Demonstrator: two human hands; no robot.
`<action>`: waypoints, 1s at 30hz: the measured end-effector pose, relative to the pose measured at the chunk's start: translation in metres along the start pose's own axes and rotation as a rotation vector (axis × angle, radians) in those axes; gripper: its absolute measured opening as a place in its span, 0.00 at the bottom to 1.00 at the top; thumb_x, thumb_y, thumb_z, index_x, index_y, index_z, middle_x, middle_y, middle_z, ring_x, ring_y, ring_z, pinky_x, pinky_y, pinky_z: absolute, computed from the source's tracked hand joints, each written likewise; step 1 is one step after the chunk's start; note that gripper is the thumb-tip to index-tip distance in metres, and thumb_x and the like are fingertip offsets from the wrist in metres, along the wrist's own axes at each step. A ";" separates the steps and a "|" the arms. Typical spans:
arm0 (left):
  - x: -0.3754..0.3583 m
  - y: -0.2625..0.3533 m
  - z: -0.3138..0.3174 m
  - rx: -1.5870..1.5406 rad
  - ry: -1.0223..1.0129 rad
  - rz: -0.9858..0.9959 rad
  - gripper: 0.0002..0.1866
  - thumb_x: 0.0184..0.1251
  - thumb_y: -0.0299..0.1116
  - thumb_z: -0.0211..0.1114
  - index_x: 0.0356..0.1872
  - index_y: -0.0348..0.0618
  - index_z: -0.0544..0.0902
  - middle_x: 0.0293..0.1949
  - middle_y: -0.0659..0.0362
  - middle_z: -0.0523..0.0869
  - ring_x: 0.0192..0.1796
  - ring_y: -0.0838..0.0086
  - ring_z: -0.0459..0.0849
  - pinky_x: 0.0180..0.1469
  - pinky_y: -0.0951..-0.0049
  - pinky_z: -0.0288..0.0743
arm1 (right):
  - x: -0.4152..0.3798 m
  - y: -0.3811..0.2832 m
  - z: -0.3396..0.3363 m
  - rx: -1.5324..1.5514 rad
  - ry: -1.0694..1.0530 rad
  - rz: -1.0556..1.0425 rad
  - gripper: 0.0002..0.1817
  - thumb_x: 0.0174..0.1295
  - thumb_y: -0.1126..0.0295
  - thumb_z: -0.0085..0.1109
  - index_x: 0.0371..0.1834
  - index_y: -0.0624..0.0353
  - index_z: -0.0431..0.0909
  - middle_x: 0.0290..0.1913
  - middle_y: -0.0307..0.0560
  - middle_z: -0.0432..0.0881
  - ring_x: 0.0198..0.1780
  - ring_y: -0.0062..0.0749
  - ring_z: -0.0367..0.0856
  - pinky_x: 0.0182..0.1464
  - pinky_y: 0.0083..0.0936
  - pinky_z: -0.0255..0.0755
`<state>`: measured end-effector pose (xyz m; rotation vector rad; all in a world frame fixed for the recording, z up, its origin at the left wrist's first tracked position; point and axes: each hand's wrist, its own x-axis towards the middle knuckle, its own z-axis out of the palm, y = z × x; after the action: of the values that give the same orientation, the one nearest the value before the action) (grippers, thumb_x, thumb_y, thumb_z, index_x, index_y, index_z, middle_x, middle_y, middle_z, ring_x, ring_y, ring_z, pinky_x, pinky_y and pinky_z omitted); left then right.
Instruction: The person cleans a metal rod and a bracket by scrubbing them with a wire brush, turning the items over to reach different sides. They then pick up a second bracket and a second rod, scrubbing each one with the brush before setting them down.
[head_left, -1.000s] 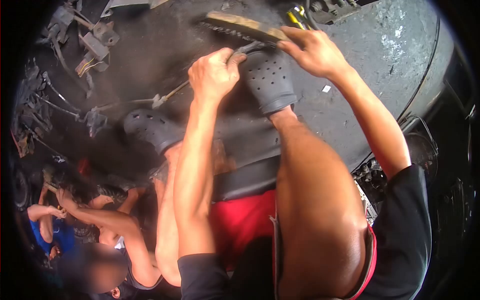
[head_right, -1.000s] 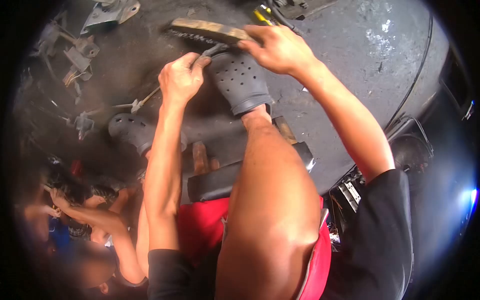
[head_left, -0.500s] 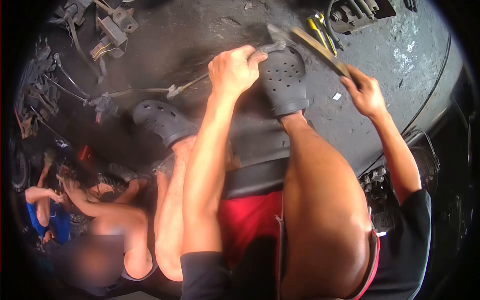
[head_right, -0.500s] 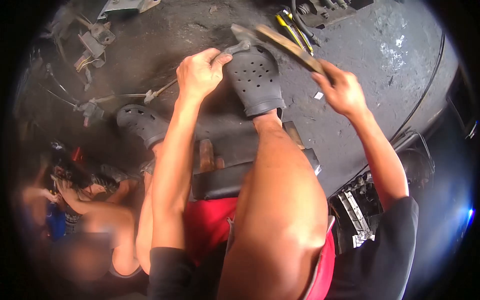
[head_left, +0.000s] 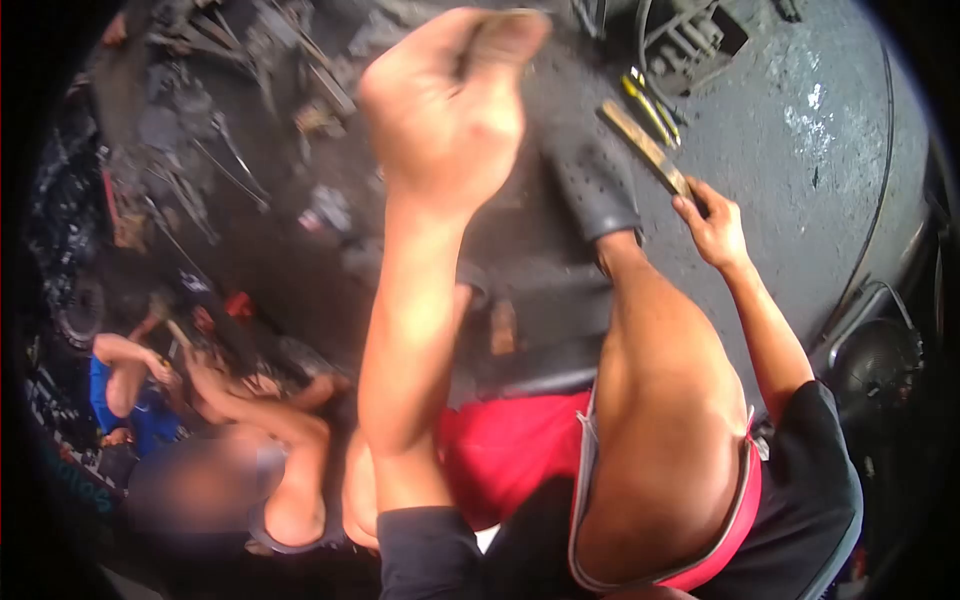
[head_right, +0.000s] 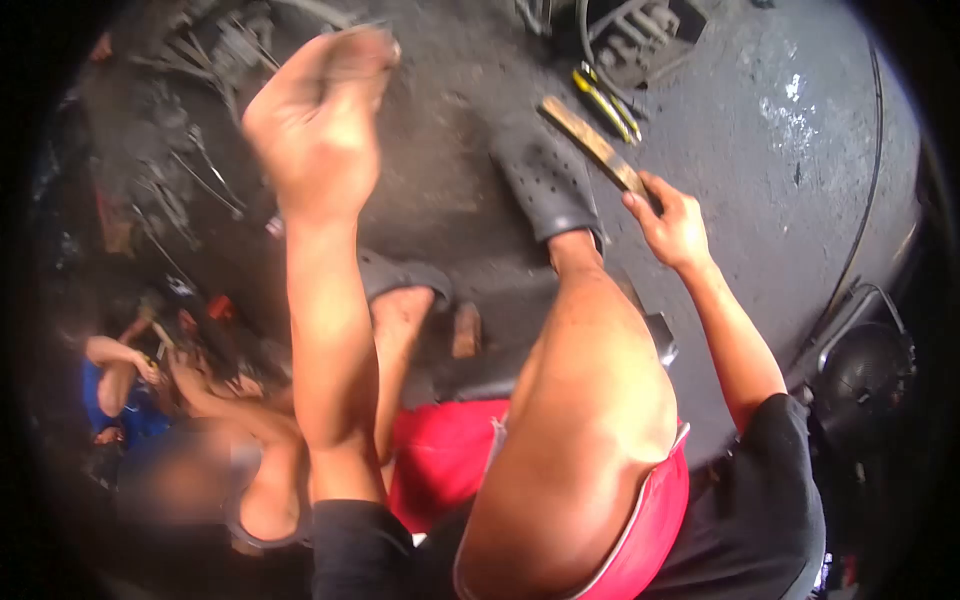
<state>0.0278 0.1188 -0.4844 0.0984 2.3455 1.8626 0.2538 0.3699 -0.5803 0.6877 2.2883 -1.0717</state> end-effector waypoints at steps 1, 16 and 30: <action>0.007 0.020 -0.002 -0.018 0.007 0.133 0.09 0.70 0.31 0.65 0.33 0.35 0.85 0.27 0.61 0.84 0.25 0.81 0.73 0.27 0.80 0.64 | 0.000 0.002 -0.007 0.027 0.048 -0.022 0.23 0.63 0.59 0.65 0.55 0.64 0.79 0.45 0.62 0.85 0.49 0.46 0.87 0.52 0.33 0.76; -0.041 0.152 -0.127 -0.932 0.526 0.131 0.11 0.67 0.40 0.62 0.32 0.46 0.73 0.21 0.67 0.65 0.28 0.74 0.63 0.40 0.65 0.58 | -0.014 -0.046 -0.018 0.175 0.152 -0.140 0.24 0.65 0.60 0.65 0.58 0.66 0.77 0.40 0.56 0.86 0.41 0.31 0.83 0.49 0.28 0.74; -0.059 0.008 -0.092 -1.256 0.993 -0.313 0.23 0.75 0.47 0.39 0.19 0.46 0.62 0.16 0.60 0.59 0.23 0.70 0.61 0.34 0.67 0.61 | -0.015 -0.097 -0.017 0.368 0.122 -0.386 0.25 0.67 0.67 0.61 0.64 0.66 0.72 0.51 0.54 0.85 0.52 0.24 0.79 0.57 0.25 0.71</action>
<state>0.0715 0.0235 -0.4515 -1.4445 0.8061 3.1143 0.1994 0.3262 -0.5098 0.4625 2.4118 -1.7026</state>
